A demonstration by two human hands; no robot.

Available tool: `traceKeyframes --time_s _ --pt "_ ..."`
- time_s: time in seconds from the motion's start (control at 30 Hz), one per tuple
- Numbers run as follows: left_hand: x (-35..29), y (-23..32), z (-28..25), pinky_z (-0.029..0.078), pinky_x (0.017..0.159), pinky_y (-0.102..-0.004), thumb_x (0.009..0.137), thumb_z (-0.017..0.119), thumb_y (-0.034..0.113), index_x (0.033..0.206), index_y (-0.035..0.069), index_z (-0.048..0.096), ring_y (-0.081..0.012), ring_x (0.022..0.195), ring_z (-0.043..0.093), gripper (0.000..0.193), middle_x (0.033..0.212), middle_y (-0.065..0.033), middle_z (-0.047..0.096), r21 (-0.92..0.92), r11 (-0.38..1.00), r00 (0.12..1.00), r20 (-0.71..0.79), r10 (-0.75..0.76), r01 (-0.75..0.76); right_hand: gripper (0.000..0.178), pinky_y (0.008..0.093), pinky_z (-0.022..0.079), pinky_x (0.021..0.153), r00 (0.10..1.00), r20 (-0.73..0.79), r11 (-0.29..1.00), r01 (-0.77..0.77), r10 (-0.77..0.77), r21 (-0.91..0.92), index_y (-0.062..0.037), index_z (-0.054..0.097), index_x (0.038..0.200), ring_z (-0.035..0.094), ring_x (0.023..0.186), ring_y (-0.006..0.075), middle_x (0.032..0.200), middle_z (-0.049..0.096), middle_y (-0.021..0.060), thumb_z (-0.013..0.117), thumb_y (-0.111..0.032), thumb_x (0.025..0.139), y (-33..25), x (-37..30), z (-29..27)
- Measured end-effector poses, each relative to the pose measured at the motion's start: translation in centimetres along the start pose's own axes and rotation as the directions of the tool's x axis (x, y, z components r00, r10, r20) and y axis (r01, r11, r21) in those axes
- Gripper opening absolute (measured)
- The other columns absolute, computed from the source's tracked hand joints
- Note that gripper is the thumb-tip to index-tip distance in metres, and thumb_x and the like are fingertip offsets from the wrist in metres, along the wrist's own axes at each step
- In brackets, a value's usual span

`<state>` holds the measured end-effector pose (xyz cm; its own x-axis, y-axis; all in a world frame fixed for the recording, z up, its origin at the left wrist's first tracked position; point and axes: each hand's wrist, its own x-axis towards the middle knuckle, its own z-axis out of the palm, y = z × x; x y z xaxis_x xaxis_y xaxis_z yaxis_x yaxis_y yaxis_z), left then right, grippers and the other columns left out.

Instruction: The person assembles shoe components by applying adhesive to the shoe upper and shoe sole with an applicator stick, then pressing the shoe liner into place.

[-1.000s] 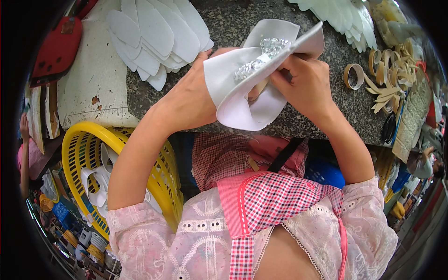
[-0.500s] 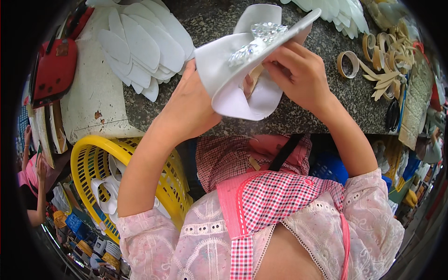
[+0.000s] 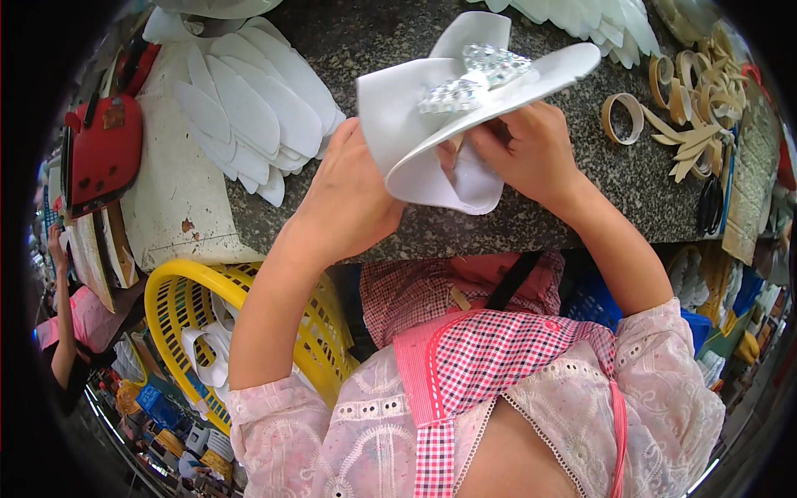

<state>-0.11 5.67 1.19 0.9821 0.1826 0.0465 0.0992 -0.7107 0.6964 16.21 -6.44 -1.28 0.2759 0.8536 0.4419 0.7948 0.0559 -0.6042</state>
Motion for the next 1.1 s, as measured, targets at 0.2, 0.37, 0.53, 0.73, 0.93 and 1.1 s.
traceKeyframes --time_s 0.2,0.37,0.53,0.73,0.93,1.1 --pt "0.3 0.0 -0.1 0.043 0.085 -0.0343 0.065 0.051 -0.016 0.093 0.007 0.059 -0.0264 0.094 0.057 0.037 0.099 -0.0064 0.062 -0.015 1.000 1.000 -0.012 0.004 -0.004 0.020 0.0371 0.049 0.059 0.999 -0.005 0.999 -0.037 0.037 0.028 -0.0099 0.054 0.090 0.061 0.070 0.0278 0.078 0.061 0.0071 0.062 -0.008 0.072 0.2 -0.2 0.2" --pt "1.0 -0.6 -0.2 0.044 0.083 -0.0337 0.070 0.050 -0.014 0.093 0.006 0.059 -0.0270 0.091 0.057 0.031 0.095 -0.0070 0.062 0.104 0.993 0.997 -0.048 0.066 -0.060 0.023 0.0386 0.049 0.059 0.988 0.117 0.994 -0.096 0.102 -0.057 -0.0102 0.054 0.093 0.061 0.071 0.0287 0.086 0.057 0.0072 0.061 -0.006 0.072 -0.2 0.6 0.2" --pt "2.1 0.2 -0.8 0.045 0.080 -0.0342 0.072 0.052 -0.011 0.092 0.004 0.060 -0.0260 0.089 0.056 0.026 0.094 -0.0070 0.063 0.081 0.996 0.997 0.057 -0.049 0.045 0.023 0.0365 0.049 0.059 0.994 0.075 0.990 -0.091 0.084 0.105 -0.0077 0.056 0.090 0.058 0.068 0.0256 0.086 0.054 0.0072 0.063 -0.003 0.069 0.5 -0.7 -1.3" --pt "0.8 -0.3 -0.5 0.042 0.087 -0.0340 0.073 0.052 -0.010 0.092 0.005 0.060 -0.0261 0.092 0.057 0.026 0.097 -0.0054 0.063 0.039 0.998 0.998 -0.017 0.057 -0.057 0.029 0.0327 0.049 0.067 0.958 0.088 0.961 0.275 -0.274 -0.001 0.0013 0.057 0.094 0.054 0.080 0.0239 0.094 0.054 0.0088 0.063 -0.003 0.066 0.0 -1.1 -1.3" --pt "-1.4 -0.4 -0.8 0.038 0.095 -0.0395 0.070 0.062 0.000 0.094 0.007 0.063 -0.0235 0.103 0.054 0.026 0.103 -0.0029 0.064 -0.098 0.993 0.997 0.046 0.066 -0.061 0.029 0.0321 0.050 0.070 0.936 0.273 0.961 0.259 -0.223 -0.100 0.0044 0.056 0.095 0.053 0.085 0.0248 0.095 0.055 0.0111 0.057 -0.007 0.068 0.2 -0.9 -1.5" --pt "-3.4 -0.6 -0.4 0.038 0.095 -0.0395 0.065 0.066 0.003 0.097 0.013 0.066 -0.0253 0.107 0.054 0.034 0.100 -0.0027 0.064 -0.293 0.956 0.994 0.101 0.048 -0.016 0.033 0.0312 0.050 0.073 0.926 0.213 0.921 0.350 -0.313 -0.170 0.0089 0.057 0.094 0.054 0.087 0.0269 0.090 0.054 0.0145 0.055 -0.008 0.066 -0.1 -0.7 -1.2"
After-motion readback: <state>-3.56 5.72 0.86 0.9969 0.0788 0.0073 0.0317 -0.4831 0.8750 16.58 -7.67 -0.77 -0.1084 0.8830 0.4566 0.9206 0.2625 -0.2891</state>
